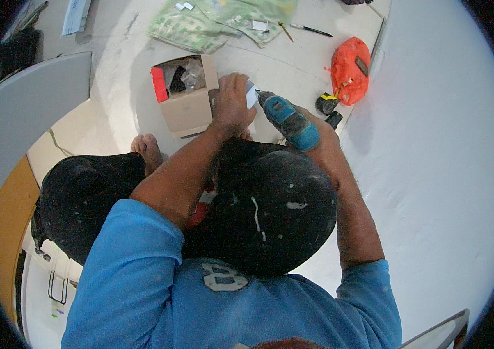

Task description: The person assembles a metal frame structure on the floor using a cordless drill and pliers. They attach small metal brackets to long aluminum profiles, then connect the profiles into a rectangular frame.

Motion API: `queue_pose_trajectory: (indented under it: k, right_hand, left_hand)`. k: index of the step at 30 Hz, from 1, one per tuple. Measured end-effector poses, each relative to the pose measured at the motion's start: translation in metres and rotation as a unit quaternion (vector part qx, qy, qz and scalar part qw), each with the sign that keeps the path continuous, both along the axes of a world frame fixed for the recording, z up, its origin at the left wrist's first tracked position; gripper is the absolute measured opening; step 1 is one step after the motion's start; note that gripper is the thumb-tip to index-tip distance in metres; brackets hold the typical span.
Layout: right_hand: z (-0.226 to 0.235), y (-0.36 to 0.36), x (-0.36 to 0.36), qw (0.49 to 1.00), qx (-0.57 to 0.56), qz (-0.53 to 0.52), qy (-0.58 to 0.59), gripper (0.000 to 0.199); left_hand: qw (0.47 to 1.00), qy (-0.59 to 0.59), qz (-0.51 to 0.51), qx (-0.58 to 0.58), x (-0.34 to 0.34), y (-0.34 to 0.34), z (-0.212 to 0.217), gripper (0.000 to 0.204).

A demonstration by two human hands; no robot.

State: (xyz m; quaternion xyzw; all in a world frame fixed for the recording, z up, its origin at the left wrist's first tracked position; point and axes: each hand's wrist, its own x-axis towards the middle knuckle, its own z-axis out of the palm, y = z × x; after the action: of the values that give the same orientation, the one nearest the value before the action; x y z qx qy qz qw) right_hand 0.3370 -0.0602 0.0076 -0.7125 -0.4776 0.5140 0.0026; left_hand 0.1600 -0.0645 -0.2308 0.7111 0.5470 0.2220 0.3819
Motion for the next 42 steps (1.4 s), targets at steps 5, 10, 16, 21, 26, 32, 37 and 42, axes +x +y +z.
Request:
queue_pose_trajectory:
  k: [5,10,16,21,26,32,37,42]
  right_hand:
    - [-0.002,0.011,0.005,0.999,-0.004,0.026,0.024,0.063]
    - [-0.002,0.014,0.004,0.998,-0.017,0.06,0.014,0.066]
    - [0.003,0.026,0.0,0.996,-0.015,0.091,0.019,0.067]
    - [0.002,0.032,-0.003,0.995,-0.034,0.098,0.012,0.064]
    - [0.0,0.028,0.0,0.995,-0.022,0.099,0.008,0.062]
    - [0.003,0.034,-0.005,0.994,-0.041,0.098,0.004,0.063]
    - [0.004,0.035,-0.006,0.994,-0.056,0.096,0.004,0.062]
    - [0.003,0.035,-0.003,0.992,-0.034,0.118,0.0,0.062]
  left_hand:
    - [0.988,0.11,-0.034,-0.105,-0.018,-0.018,0.008,0.06]
    - [0.974,0.126,-0.067,-0.175,-0.016,-0.014,0.017,0.068]
    - [0.981,0.134,-0.06,-0.129,-0.018,-0.018,0.02,0.064]
    - [0.985,0.131,-0.054,-0.096,-0.017,-0.018,0.017,0.063]
    - [0.978,0.152,-0.066,-0.129,-0.014,-0.016,0.015,0.064]
    - [0.97,0.173,-0.078,-0.15,-0.014,-0.016,0.016,0.064]
    - [0.978,0.152,-0.069,-0.123,-0.016,-0.017,0.016,0.063]
    - [0.981,0.141,-0.061,-0.117,-0.016,-0.019,0.014,0.063]
